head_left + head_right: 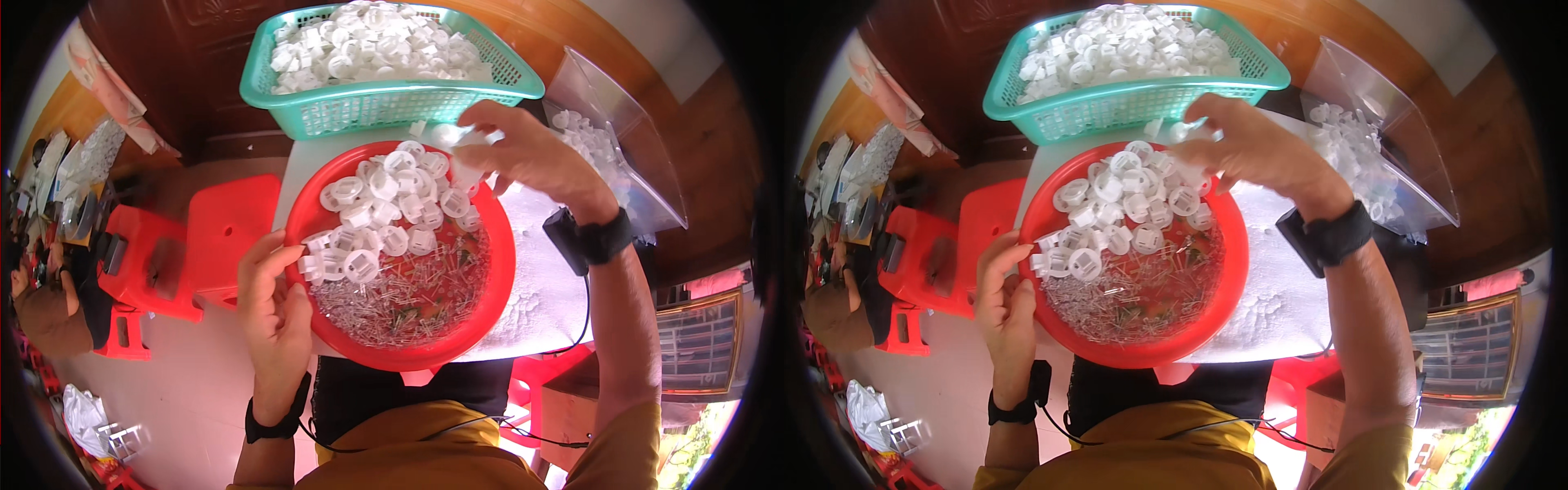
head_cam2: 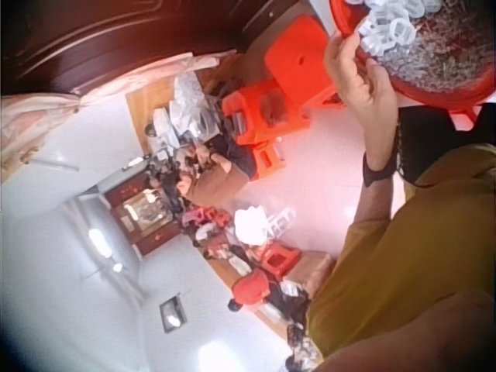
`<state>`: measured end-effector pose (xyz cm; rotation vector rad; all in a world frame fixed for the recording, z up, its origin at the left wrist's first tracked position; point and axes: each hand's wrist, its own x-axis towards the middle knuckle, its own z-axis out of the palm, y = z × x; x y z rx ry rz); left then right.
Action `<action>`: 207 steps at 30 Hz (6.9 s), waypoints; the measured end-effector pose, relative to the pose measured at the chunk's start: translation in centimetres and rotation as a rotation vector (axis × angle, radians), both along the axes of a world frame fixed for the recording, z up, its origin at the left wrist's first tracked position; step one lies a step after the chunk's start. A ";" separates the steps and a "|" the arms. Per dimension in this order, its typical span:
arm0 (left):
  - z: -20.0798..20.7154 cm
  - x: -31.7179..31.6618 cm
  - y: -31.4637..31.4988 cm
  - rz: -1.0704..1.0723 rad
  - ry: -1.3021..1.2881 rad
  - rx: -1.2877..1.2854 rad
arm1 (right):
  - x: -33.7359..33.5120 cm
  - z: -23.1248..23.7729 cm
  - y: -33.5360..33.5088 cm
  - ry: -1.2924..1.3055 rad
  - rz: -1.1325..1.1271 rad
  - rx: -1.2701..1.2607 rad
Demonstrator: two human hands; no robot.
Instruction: Assembling small plastic housings by manually inserting two-pin LED components into them.
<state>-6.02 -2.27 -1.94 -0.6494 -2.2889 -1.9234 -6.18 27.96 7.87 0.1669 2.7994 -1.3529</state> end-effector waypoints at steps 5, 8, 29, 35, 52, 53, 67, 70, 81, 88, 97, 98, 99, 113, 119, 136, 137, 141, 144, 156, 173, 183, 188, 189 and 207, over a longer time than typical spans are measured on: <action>0.0 0.2 0.1 0.010 -0.020 0.053 | 0.3 -0.2 0.9 0.108 -0.086 0.247; 0.1 0.0 0.3 0.011 0.026 0.002 | 1.9 -1.2 5.2 -0.083 -0.018 0.819; 0.1 0.4 0.5 -0.004 -0.045 0.068 | 2.2 -4.6 3.7 0.122 0.192 0.499; -0.4 0.2 0.1 0.010 -0.005 0.060 | 1.7 -4.6 3.7 0.056 0.133 0.523; 0.1 -0.1 -0.2 -0.059 0.052 0.019 | 2.3 -1.8 -1.9 0.246 0.204 0.192; 0.1 -0.1 -0.3 -0.073 0.071 0.033 | 2.5 -2.0 -2.2 0.252 0.206 0.217; 2.8 3.3 -0.1 0.074 0.354 -0.312 | 10.0 -2.8 -4.7 0.368 0.104 0.266; 3.9 5.0 -0.1 -0.054 0.370 -0.128 | 10.7 -2.2 -6.0 0.355 0.061 0.109; 3.9 7.4 3.5 -0.713 -0.637 0.563 | 11.6 -5.0 -11.3 0.845 0.109 0.173; 2.9 6.8 3.5 -0.520 -0.411 0.563 | 12.4 -5.4 -11.9 0.693 0.216 0.245; 2.8 3.8 3.1 -0.306 -0.286 0.474 | 10.4 -4.0 -6.8 0.300 0.205 0.432; 2.9 3.8 3.3 -0.300 -0.292 0.457 | 10.3 -4.2 -6.8 0.234 0.280 0.489; 2.8 3.7 3.5 -0.294 -0.297 0.439 | 10.1 -4.4 -6.8 0.223 0.286 0.489; 2.0 3.4 3.5 -0.343 -0.184 0.399 | 6.6 -2.0 -6.1 0.467 0.165 0.462; 2.2 3.3 3.7 -0.353 -0.158 0.382 | 8.7 -2.7 -6.3 0.150 0.433 0.491; 2.0 3.3 4.5 -0.361 -0.165 0.328 | 8.4 -4.6 -7.8 0.291 0.427 0.624; 1.9 3.3 4.5 -0.362 -0.163 0.328 | 8.4 -4.5 -7.7 0.293 0.426 0.624; 2.3 3.4 4.5 -0.392 -0.134 0.295 | 7.9 -3.9 -7.6 0.366 0.301 0.327; 2.9 3.6 4.5 -0.380 -0.228 0.283 | 8.1 -4.2 -7.5 0.358 0.137 0.036; 3.0 3.4 4.2 -0.467 -0.259 0.237 | 10.8 -2.3 -9.9 0.391 -0.288 -0.588; 3.4 4.0 5.3 -0.380 -0.362 0.304 | 11.8 -4.2 -9.9 0.421 -0.095 -0.499; 3.7 3.4 4.9 -0.487 -0.488 0.251 | 12.1 -4.4 -9.8 0.650 0.081 -0.171; 4.5 3.4 5.2 -0.445 -0.579 0.139 | 11.7 -5.1 -10.1 0.717 0.055 -0.096; 4.6 3.5 5.3 -0.443 -0.579 0.139 | 11.6 -5.2 -10.1 0.717 0.060 -0.072; 4.0 3.1 5.2 -0.433 -0.551 0.137 | 12.6 -4.9 -10.2 0.497 -0.001 -0.254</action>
